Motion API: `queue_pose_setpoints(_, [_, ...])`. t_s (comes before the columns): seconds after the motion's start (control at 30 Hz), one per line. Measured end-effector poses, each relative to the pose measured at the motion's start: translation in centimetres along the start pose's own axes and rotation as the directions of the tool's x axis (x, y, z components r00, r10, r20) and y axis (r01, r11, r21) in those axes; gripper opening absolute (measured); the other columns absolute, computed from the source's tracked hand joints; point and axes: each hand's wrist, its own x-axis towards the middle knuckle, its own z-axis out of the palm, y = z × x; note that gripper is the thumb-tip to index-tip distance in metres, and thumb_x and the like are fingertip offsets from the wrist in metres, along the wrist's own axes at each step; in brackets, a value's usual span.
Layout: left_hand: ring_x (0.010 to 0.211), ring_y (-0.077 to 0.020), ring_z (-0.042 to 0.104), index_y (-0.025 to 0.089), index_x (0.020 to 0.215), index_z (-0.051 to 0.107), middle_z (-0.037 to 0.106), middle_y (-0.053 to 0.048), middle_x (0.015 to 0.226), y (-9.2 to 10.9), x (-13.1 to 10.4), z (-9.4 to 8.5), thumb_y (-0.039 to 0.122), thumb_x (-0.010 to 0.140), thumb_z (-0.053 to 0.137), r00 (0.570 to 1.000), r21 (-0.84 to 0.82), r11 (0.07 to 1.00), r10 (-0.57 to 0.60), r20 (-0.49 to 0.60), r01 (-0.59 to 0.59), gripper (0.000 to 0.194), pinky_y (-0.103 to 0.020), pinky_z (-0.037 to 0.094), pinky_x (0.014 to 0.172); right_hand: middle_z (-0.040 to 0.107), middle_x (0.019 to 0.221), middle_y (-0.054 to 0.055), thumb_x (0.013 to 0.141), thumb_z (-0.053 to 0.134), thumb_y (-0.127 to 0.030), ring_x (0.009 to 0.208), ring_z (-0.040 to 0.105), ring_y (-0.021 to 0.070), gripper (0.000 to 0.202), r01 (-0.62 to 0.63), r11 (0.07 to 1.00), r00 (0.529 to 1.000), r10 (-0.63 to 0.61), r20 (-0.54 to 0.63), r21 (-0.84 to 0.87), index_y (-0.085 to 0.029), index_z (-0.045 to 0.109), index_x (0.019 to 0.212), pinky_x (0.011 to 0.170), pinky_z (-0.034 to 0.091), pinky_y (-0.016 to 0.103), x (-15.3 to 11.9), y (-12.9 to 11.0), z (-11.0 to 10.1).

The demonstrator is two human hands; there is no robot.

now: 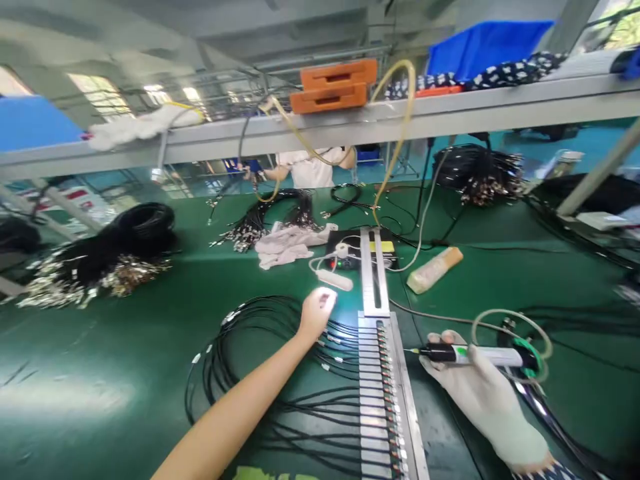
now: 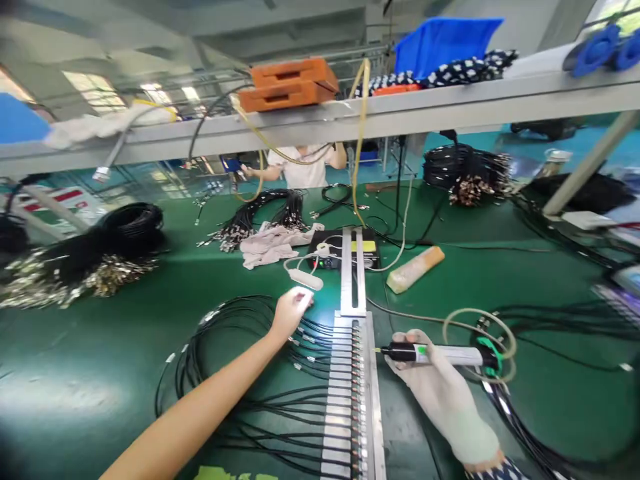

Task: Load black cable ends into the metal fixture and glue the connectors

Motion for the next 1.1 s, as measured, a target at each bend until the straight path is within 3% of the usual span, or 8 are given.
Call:
queue_pose_setpoints(0.07, [0.083, -0.0157, 0.067, 0.014, 0.093, 0.066, 0.068, -0.005, 0.093, -2.8, 3.7, -2.4, 0.023, 0.096, 0.053, 0.992, 0.087, 0.992, -0.08, -0.095, 0.088, 0.016, -0.032, 0.057, 0.078, 0.07, 0.107, 0.006, 0.08, 0.073, -0.049, 0.103, 0.066, 0.0233, 0.032, -0.032, 0.999, 0.999, 0.032, 0.006, 0.011, -0.024, 0.069, 0.1, 0.1, 0.054, 0.044, 0.7, 0.0, 0.1])
queue_pose_setpoints(0.17, [0.102, -0.0204, 0.064, 0.014, 0.11, 0.063, 0.064, -0.008, 0.114, -6.3, 8.3, -5.4, 0.032, 0.095, 0.061, 0.974, 0.196, 0.964, -0.144, -0.178, 0.178, 0.024, -0.042, 0.054, 0.09, 0.07, 0.109, 0.007, 0.085, 0.067, -0.052, 0.101, 0.067, 0.0235, 0.033, -0.057, 0.998, 0.997, 0.056, 0.046, 0.015, -0.024, 0.07, 0.101, 0.101, 0.054, 0.045, 1.7, 0.3, 0.9])
queue_pose_setpoints(0.27, [0.119, -0.0272, 0.057, 0.016, 0.123, 0.059, 0.058, -0.011, 0.131, -8.2, 10.4, -5.4, 0.032, 0.092, 0.064, 0.965, 0.283, 0.929, -0.195, -0.174, 0.239, 0.035, -0.051, 0.048, 0.1, 0.07, 0.109, 0.007, 0.087, 0.066, -0.05, 0.095, 0.068, 0.0218, 0.031, -0.027, 0.999, 0.997, 0.029, 0.077, -0.026, -0.024, 0.07, 0.102, 0.095, 0.057, 0.04, 2.9, 0.7, 1.8])
queue_pose_setpoints(0.4, [0.129, -0.0377, 0.048, 0.016, 0.125, 0.061, 0.052, -0.018, 0.141, -9.3, 9.6, -2.7, 0.023, 0.088, 0.06, 0.954, 0.36, 0.883, -0.274, -0.124, 0.3, 0.038, -0.056, 0.043, 0.105, 0.07, 0.107, 0.004, 0.086, 0.07, -0.044, 0.097, 0.067, 0.0195, 0.024, 0.069, 0.99, 0.997, -0.065, 0.033, -0.122, -0.025, 0.07, 0.099, 0.092, 0.058, 0.035, 4.6, 1.0, 2.5])
queue_pose_setpoints(0.5, [0.136, -0.0389, 0.039, 0.015, 0.131, 0.059, 0.044, -0.018, 0.149, -10.1, 8.9, -1.6, 0.025, 0.09, 0.052, 0.951, 0.395, 0.865, -0.294, -0.096, 0.308, 0.042, -0.057, 0.036, 0.111, 0.068, 0.103, 0.002, 0.088, 0.07, -0.036, 0.099, 0.064, 0.0185, 0.015, 0.164, 0.964, 0.986, -0.16, 0.039, -0.21, -0.026, 0.068, 0.099, 0.092, 0.056, 0.036, 5.6, 1.2, 2.2])
queue_pose_setpoints(0.7, [0.137, -0.0393, 0.035, 0.014, 0.137, 0.054, 0.041, -0.018, 0.151, -11.1, 8.9, -1.7, 0.031, 0.092, 0.048, 0.952, 0.445, 0.846, -0.3, -0.062, 0.295, 0.049, -0.056, 0.035, 0.112, 0.065, 0.102, 0.003, 0.088, 0.069, -0.038, 0.083, 0.061, 0.0178, 0.019, 0.241, 0.886, 0.969, -0.245, 0.042, -0.397, -0.026, 0.066, 0.103, 0.08, 0.056, 0.035, 6.3, 2.1, 0.5])
queue_pose_setpoints(0.93, [0.138, -0.0405, 0.032, 0.015, 0.14, 0.051, 0.038, -0.017, 0.152, -10.8, 8.6, -1.6, 0.032, 0.092, 0.045, 0.956, 0.486, 0.829, -0.287, -0.056, 0.277, 0.051, -0.056, 0.033, 0.113, 0.064, 0.091, 0.003, 0.08, 0.074, -0.04, 0.068, 0.056, 0.0166, 0.022, 0.221, 0.884, 0.968, -0.249, -0.013, -0.413, -0.025, 0.067, 0.096, 0.063, 0.053, 0.031, 6.4, 1.9, 0.9])
queue_pose_setpoints(1.1, [0.141, -0.0412, 0.027, 0.012, 0.14, 0.047, 0.035, -0.018, 0.153, -11.5, 8.5, -1.8, 0.03, 0.093, 0.043, 0.965, 0.402, 0.882, -0.26, -0.016, 0.244, 0.05, -0.063, 0.028, 0.112, 0.063, 0.086, 0.002, 0.079, 0.074, -0.038, 0.066, 0.054, 0.0151, 0.02, 0.229, 0.884, 0.96, -0.275, -0.058, -0.408, -0.025, 0.068, 0.091, 0.056, 0.049, 0.027, 6.2, 1.6, 1.1])
